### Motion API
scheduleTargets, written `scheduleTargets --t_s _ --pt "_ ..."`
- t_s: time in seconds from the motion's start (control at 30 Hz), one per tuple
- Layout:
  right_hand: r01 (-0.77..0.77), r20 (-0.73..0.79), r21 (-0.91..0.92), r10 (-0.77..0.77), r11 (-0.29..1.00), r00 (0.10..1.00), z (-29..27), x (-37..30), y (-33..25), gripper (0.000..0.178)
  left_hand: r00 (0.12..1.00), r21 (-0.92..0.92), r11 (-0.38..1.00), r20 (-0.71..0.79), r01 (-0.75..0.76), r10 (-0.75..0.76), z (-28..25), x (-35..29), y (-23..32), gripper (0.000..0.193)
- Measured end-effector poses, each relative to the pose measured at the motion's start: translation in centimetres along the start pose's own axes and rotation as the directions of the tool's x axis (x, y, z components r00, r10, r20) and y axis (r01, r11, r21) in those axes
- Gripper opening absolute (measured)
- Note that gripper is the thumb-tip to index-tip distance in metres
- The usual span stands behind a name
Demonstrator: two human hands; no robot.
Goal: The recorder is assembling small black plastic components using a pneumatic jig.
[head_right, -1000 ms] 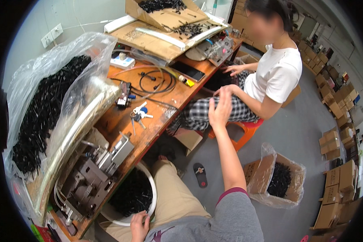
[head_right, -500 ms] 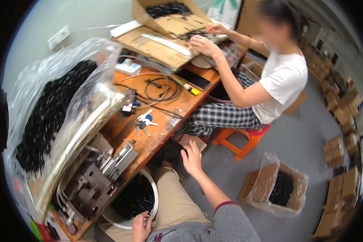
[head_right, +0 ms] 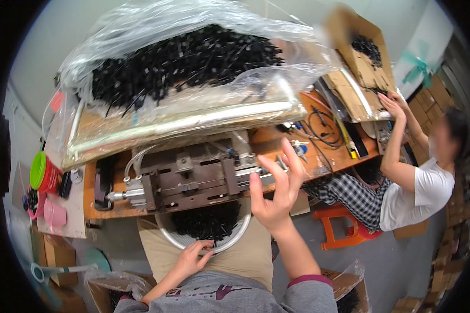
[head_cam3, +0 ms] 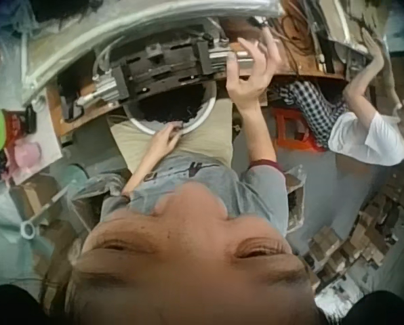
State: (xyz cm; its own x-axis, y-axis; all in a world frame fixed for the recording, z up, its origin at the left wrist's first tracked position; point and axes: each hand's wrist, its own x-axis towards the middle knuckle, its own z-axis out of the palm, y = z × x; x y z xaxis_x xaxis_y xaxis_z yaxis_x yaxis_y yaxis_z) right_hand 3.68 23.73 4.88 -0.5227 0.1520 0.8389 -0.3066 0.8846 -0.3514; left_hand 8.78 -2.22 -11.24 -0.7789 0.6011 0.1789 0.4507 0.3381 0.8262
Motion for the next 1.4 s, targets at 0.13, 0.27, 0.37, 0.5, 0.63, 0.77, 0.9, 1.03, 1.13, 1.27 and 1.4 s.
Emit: scheduleTargets --t_s 0.13,0.27,0.37,0.5,0.63,0.77,0.9,1.03,1.13,1.27,1.4 --pt "0.311 -0.135 0.253 -0.285 0.916 0.949 4.6 6.2 -2.0 0.051 0.997 0.092 0.993 -0.024 -0.068 0.07 -0.4 -0.2 -0.7 0.019" --pt "0.407 0.049 0.105 -0.413 0.907 0.909 7.9 11.2 -2.6 0.061 0.992 0.152 0.98 -0.001 -0.127 0.128 -1.0 0.1 -0.6 0.017" --pt "0.409 0.222 0.128 -0.428 0.904 0.876 11.2 12.2 -2.0 0.066 0.991 0.142 0.982 -0.014 -0.128 0.131 -0.9 0.1 -0.7 0.016" --pt "0.318 0.406 0.162 -0.357 0.934 0.841 13.0 12.1 1.4 0.053 0.992 0.142 0.982 -0.007 -0.121 0.124 -0.8 -0.7 -1.1 0.018" --pt "0.325 0.529 0.096 -0.325 0.941 0.784 11.8 12.8 5.9 0.025 0.993 0.146 0.982 0.017 -0.12 0.119 -0.7 -0.7 -1.6 0.019" --pt "0.181 0.526 -0.041 -0.133 0.983 0.84 10.2 14.0 10.8 0.017 0.983 0.097 0.978 0.028 -0.184 0.182 0.2 0.4 -1.4 0.024" --pt "0.344 0.174 0.063 -0.35 0.937 0.921 10.0 10.9 6.3 0.016 0.992 0.082 0.989 0.043 -0.119 0.116 0.8 -0.4 -0.7 0.025" --pt "0.289 0.005 0.063 -0.29 0.955 0.957 3.3 2.5 1.3 0.029 0.986 0.064 0.985 0.065 -0.16 0.155 0.9 0.0 0.6 0.025" --pt "0.062 -0.071 -0.043 -0.065 0.997 0.995 -0.9 -4.9 0.8 0.032 0.984 0.104 0.994 0.179 -0.035 0.016 0.6 -0.9 0.1 0.029" --pt "-0.434 -0.155 -0.184 0.41 0.882 0.899 -2.4 -14.9 5.4 0.031 0.973 0.115 0.993 0.228 -0.005 -0.022 0.8 -0.3 0.3 0.034" --pt "-0.731 -0.04 0.06 0.734 0.679 0.678 -2.5 -19.8 8.1 0.047 0.961 0.161 0.987 0.274 -0.014 -0.031 1.4 -0.3 -0.4 0.04"
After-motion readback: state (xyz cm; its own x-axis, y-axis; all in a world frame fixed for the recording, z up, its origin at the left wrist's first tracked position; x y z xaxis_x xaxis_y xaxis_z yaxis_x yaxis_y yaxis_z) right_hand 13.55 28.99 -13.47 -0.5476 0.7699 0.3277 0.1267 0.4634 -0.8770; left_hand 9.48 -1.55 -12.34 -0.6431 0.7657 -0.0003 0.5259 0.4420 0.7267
